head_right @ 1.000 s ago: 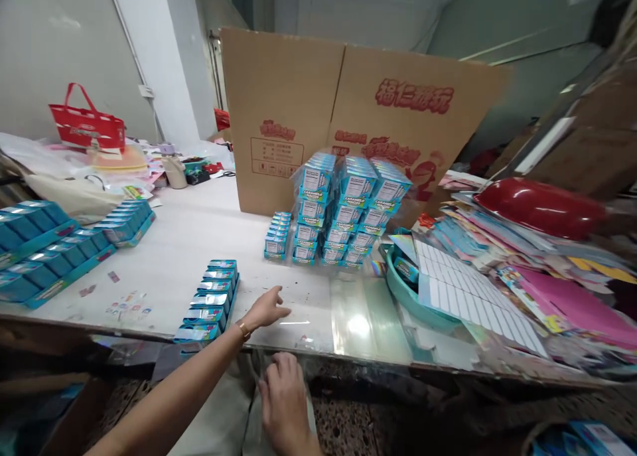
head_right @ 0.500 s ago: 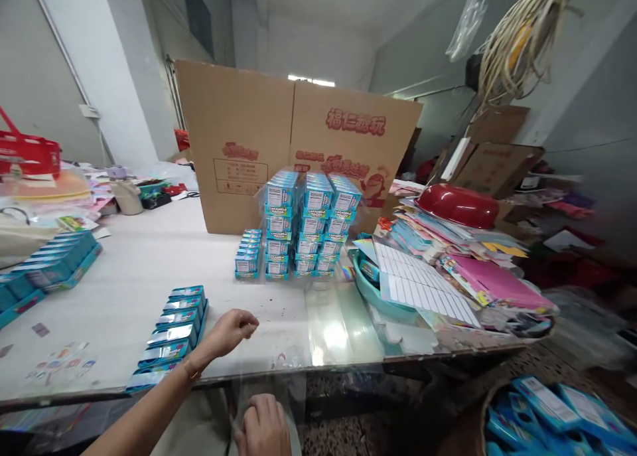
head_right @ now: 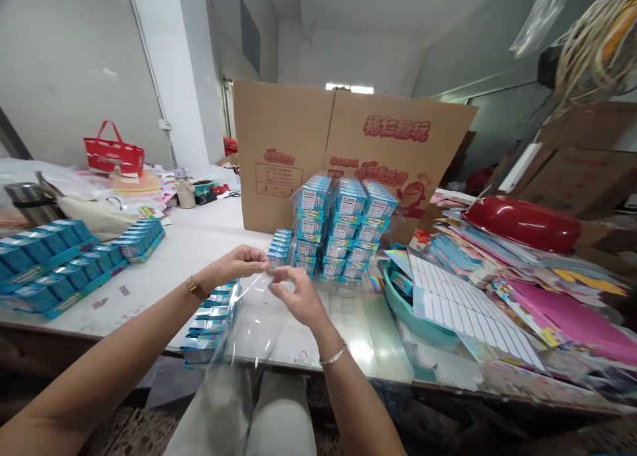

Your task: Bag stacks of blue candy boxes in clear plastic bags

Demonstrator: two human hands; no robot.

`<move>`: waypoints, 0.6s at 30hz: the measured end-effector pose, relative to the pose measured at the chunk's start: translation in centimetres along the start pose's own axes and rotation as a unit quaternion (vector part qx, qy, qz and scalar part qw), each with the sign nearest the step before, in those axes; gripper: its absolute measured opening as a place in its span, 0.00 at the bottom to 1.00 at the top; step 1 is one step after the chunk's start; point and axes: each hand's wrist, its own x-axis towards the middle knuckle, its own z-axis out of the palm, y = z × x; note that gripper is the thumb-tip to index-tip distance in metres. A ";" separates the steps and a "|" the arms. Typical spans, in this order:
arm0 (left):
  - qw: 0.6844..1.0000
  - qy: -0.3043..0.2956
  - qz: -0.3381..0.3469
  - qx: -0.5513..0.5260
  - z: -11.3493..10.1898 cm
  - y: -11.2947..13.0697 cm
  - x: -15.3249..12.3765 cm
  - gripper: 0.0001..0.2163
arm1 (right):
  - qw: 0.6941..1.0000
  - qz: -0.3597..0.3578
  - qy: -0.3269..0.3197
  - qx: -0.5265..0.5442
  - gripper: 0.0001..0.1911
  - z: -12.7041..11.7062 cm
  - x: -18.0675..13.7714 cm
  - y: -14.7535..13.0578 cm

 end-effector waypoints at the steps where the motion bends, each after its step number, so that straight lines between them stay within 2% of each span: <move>1: 1.000 0.017 -0.006 -0.012 -0.5 0.2 -0.1 0.13 | 0.998 0.022 -0.023 0.057 0.12 0.4 1.1 0.3; 4: 0.994 0.052 -0.058 -0.082 -1.6 -0.9 -0.8 0.13 | 0.984 0.065 -0.035 0.165 0.15 1.6 3.2 1.2; 7: 0.979 0.042 -0.110 -0.168 -1.7 -3.4 -1.8 0.16 | 0.979 0.081 -0.014 0.185 0.15 2.2 4.1 1.9; 9: 0.972 0.066 -0.098 -0.203 -1.1 -4.6 -2.6 0.19 | 0.974 0.091 -0.004 0.209 0.14 2.6 4.2 2.3; 12: 0.956 0.160 -0.020 -0.243 0.0 -5.0 -3.3 0.16 | 0.954 0.134 -0.043 0.266 0.14 3.5 3.6 3.1; 14: 0.922 0.201 0.018 -0.331 0.3 -4.7 -3.5 0.12 | 0.929 0.170 -0.099 0.314 0.16 4.4 2.8 3.5; 16: 0.860 0.221 0.016 -0.459 0.2 -4.4 -3.7 0.10 | 0.907 0.185 -0.133 0.355 0.17 5.2 2.0 3.7; 18: 0.792 0.254 0.007 -0.555 -0.4 -4.4 -4.0 0.10 | 0.897 0.187 -0.129 0.379 0.16 5.8 1.3 3.6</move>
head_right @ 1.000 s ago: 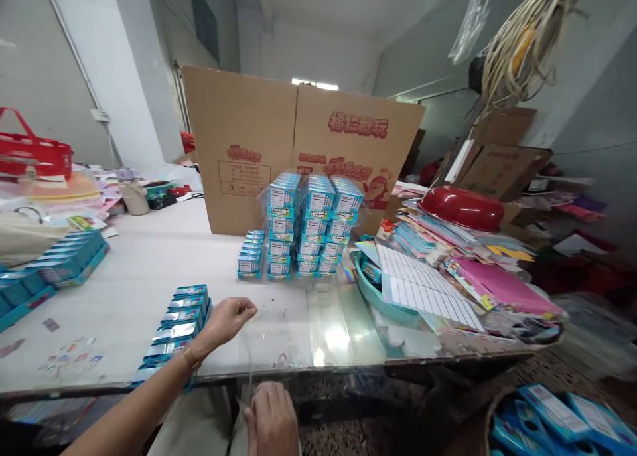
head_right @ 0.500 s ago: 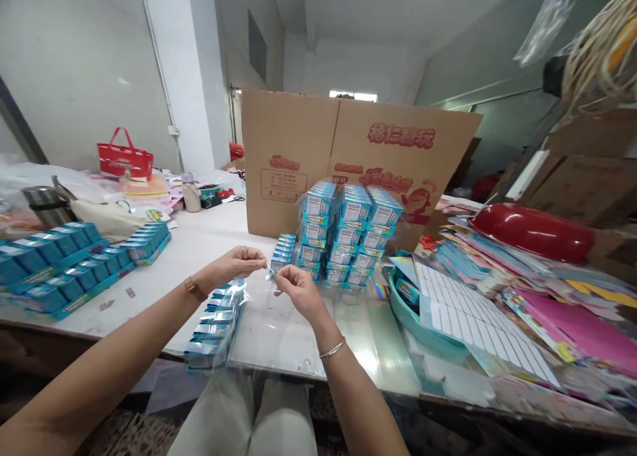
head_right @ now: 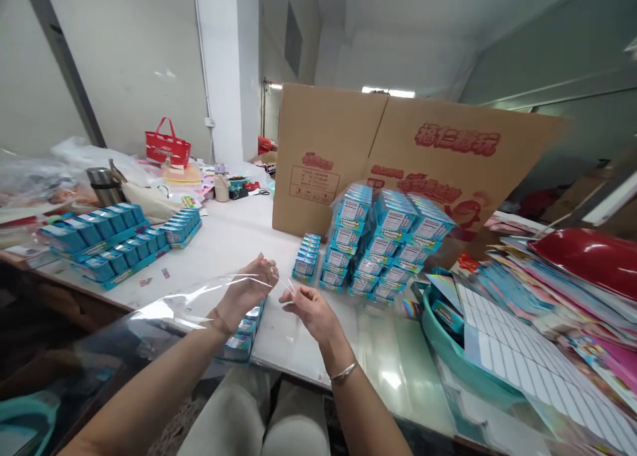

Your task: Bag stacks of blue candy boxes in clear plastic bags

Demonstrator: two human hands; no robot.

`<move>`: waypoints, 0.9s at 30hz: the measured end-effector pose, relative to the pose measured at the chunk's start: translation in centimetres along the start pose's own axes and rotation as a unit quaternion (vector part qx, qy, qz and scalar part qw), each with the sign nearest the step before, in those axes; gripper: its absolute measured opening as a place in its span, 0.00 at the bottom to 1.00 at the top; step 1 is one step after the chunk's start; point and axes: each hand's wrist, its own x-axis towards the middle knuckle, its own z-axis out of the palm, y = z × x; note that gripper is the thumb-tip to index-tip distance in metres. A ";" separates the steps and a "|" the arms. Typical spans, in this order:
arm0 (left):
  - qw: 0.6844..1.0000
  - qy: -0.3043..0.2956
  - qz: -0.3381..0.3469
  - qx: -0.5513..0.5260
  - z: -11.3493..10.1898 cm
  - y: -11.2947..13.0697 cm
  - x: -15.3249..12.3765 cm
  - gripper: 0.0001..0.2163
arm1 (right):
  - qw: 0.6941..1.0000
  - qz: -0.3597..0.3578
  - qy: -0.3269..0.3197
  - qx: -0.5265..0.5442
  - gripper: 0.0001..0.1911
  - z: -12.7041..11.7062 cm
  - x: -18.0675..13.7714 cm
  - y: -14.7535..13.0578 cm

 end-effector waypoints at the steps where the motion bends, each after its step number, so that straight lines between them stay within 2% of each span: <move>1: 0.999 0.021 0.005 -0.034 -0.3 0.3 -0.1 0.11 | 1.000 -0.006 0.009 0.010 0.15 0.3 -0.1 0.1; 5: 0.996 0.040 0.046 -0.061 -2.0 -0.3 -1.3 0.18 | 0.991 -0.079 0.067 0.090 0.16 1.5 -0.1 -1.0; 9: 0.999 0.041 -0.015 -0.010 -3.7 -3.5 -4.1 0.20 | 0.959 -0.145 0.146 0.197 0.11 2.3 -0.3 -1.1; 10: 0.998 0.052 -0.020 -0.015 -4.0 -4.0 -5.0 0.19 | 0.954 -0.135 0.159 0.213 0.09 2.6 -0.6 -0.3; 12: 0.996 0.077 0.003 -0.046 -4.5 -4.4 -6.7 0.15 | 0.955 -0.068 0.156 0.243 0.08 3.3 -1.7 2.6; 15: 0.992 0.087 0.059 -0.069 -5.6 -3.5 -8.9 0.08 | 0.954 0.085 0.091 0.274 0.12 4.7 -3.8 8.2; 17: 0.993 0.101 0.046 -0.040 -6.8 -3.1 -10.3 0.07 | 0.946 0.141 0.073 0.281 0.15 5.3 -4.8 10.7; 19: 0.992 0.127 0.004 0.001 -8.2 -3.2 -11.7 0.07 | 0.944 0.135 0.106 0.281 0.17 5.3 -5.1 11.4; 21: 0.987 0.147 -0.040 0.048 -9.2 -3.6 -13.0 0.09 | 0.941 0.102 0.166 0.276 0.16 5.0 -5.2 10.5; 22: 0.985 0.152 -0.040 0.073 -9.5 -3.6 -13.6 0.11 | 0.939 0.093 0.189 0.273 0.16 5.0 -5.4 9.9; 24: 0.978 0.165 0.034 0.123 -9.4 -3.1 -14.6 0.14 | 0.938 0.115 0.184 0.272 0.22 5.5 -6.6 8.9; 27: 0.933 0.176 0.223 0.219 -8.3 -0.9 -15.4 0.15 | 0.939 0.200 0.048 0.276 0.42 7.6 -10.0 8.9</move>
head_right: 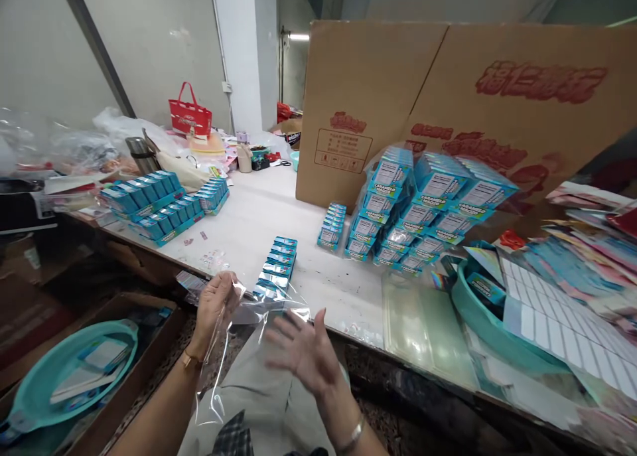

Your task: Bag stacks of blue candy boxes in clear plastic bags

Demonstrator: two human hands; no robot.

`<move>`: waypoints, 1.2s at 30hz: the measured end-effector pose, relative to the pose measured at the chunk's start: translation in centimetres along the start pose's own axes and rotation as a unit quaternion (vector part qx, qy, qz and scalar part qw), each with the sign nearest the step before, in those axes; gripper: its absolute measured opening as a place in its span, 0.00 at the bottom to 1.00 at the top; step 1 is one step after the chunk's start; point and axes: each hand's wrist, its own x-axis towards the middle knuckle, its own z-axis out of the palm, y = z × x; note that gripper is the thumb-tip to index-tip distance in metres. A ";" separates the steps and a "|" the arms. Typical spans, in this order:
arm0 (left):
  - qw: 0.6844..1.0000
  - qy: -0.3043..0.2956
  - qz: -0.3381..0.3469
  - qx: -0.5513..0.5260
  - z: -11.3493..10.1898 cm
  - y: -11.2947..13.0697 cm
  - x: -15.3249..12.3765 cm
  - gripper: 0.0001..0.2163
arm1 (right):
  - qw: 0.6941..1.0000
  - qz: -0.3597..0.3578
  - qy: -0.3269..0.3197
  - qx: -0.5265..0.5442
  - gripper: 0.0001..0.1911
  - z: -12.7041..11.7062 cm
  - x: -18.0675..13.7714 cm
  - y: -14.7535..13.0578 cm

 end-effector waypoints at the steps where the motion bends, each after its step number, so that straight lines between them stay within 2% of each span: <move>1: 0.998 0.001 0.052 0.035 0.0 1.0 0.3 0.14 | 0.999 0.029 -0.027 -0.018 0.45 0.2 -1.1 1.1; 3: 0.987 -0.014 0.118 0.109 0.0 2.7 0.9 0.13 | 0.997 0.031 -0.013 -0.075 0.45 0.5 -2.9 3.2; 6: 0.973 -0.020 0.158 0.167 -0.1 3.8 2.1 0.13 | 0.979 -0.024 0.098 -0.176 0.34 0.9 -5.3 4.8; 7: 0.974 -0.017 0.157 0.165 -0.2 3.8 2.5 0.13 | 0.973 -0.027 0.117 -0.195 0.31 1.0 -6.2 4.9; 10: 0.990 0.002 0.095 0.107 -0.7 3.3 3.3 0.13 | 0.971 -0.008 0.091 -0.219 0.28 0.9 -9.2 3.3; 13: 0.998 0.011 -0.052 -0.021 -1.4 2.9 3.0 0.11 | 0.964 -0.063 0.043 -0.253 0.38 -0.1 -10.2 0.0; 15: 0.981 -0.003 -0.162 -0.111 -1.6 2.4 1.8 0.09 | 0.950 -0.152 0.072 -0.262 0.39 -0.6 -8.2 -1.9; 17: 0.956 -0.025 -0.242 -0.162 -1.6 1.6 0.0 0.07 | 0.935 -0.221 0.127 -0.246 0.31 -0.8 -4.6 -2.7; 19: 0.949 -0.034 -0.274 -0.154 -1.7 0.3 -1.8 0.08 | 0.951 -0.192 0.104 -0.219 0.31 -0.6 -0.9 -2.0; 21: 0.956 -0.027 -0.273 -0.104 -2.1 -1.0 -3.1 0.13 | 0.971 -0.117 0.035 -0.203 0.31 -0.5 1.5 -0.2; 23: 0.966 -0.016 -0.253 -0.049 -3.2 -1.8 -3.6 0.16 | 0.978 -0.064 -0.020 -0.197 0.24 -1.0 2.4 2.0; 25: 0.971 -0.012 -0.237 -0.008 -4.5 -2.0 -3.3 0.18 | 0.982 -0.044 -0.036 -0.179 0.16 -1.8 2.2 3.5; 27: 0.974 -0.025 -0.223 0.029 -5.7 -1.8 -2.4 0.18 | 0.988 -0.036 -0.028 -0.151 0.13 -2.4 1.9 4.1; 29: 0.974 -0.051 -0.216 0.054 -6.3 -1.5 -1.0 0.17 | 0.989 -0.059 -0.007 -0.136 0.11 -2.3 2.3 3.7; 32: 0.971 -0.093 -0.211 0.066 -6.4 -2.2 1.3 0.17 | 0.979 -0.171 0.057 -0.094 0.10 -1.6 4.5 2.3; 34: 0.972 -0.098 -0.198 0.079 -6.6 -3.6 2.6 0.19 | 0.965 -0.230 0.104 -0.066 0.10 -1.7 6.5 2.0; 36: 0.975 -0.077 -0.181 0.108 -7.4 -5.5 3.5 0.21 | 0.957 -0.240 0.142 -0.074 0.12 -2.6 8.2 2.5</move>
